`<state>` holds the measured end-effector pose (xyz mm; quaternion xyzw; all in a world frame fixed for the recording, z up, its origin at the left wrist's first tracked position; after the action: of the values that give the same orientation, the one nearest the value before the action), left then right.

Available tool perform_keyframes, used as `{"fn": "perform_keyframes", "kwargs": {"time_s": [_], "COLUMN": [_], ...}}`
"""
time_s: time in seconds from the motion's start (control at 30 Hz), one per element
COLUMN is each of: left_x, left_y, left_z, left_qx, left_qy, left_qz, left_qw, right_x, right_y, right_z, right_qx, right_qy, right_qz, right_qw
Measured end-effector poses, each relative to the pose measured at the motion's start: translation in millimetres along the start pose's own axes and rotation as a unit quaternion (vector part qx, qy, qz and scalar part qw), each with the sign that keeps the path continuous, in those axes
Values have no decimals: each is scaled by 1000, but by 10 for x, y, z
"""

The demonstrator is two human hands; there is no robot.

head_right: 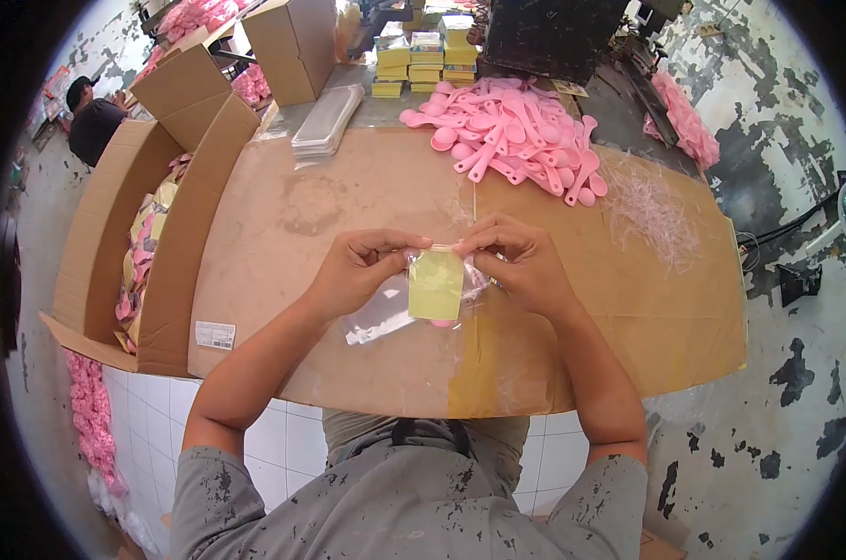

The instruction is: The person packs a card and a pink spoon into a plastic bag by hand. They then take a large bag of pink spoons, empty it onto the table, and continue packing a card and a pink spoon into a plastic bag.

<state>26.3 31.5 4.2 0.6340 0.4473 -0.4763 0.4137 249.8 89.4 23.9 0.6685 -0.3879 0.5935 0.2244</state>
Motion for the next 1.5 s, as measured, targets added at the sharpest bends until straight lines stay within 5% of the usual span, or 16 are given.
{"fn": "perform_keyframes", "kwargs": {"time_s": [1.0, 1.07, 1.37, 1.5], "left_x": [26, 17, -92, -67], "left_y": [21, 13, 61, -10], "left_z": [-15, -15, -15, 24], "left_qx": [0, -11, -49, 59], "left_qy": [-48, -33, 47, -37], "left_qz": [10, -1, 38, -36], "left_qw": [999, 999, 997, 997], "right_x": [-50, -20, -36, 247], "right_y": [-17, 58, 54, 42], "right_z": [-20, -15, -6, 4], "right_qx": [15, -1, 61, 18], "right_qy": [26, 58, 97, 56], "right_qz": [-10, -84, 11, -10], "right_qw": [999, 995, 993, 998]}}
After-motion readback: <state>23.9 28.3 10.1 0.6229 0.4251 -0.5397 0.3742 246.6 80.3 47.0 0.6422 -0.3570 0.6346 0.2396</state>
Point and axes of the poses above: each hand's wrist, its own z-axis away from the middle knuckle, its own y-axis out of the palm, x = y × z, the point moved 4 cm from there along -z, towards the middle knuckle, and after that the axes turned 5 degrees about y, right-handed, at the moved point
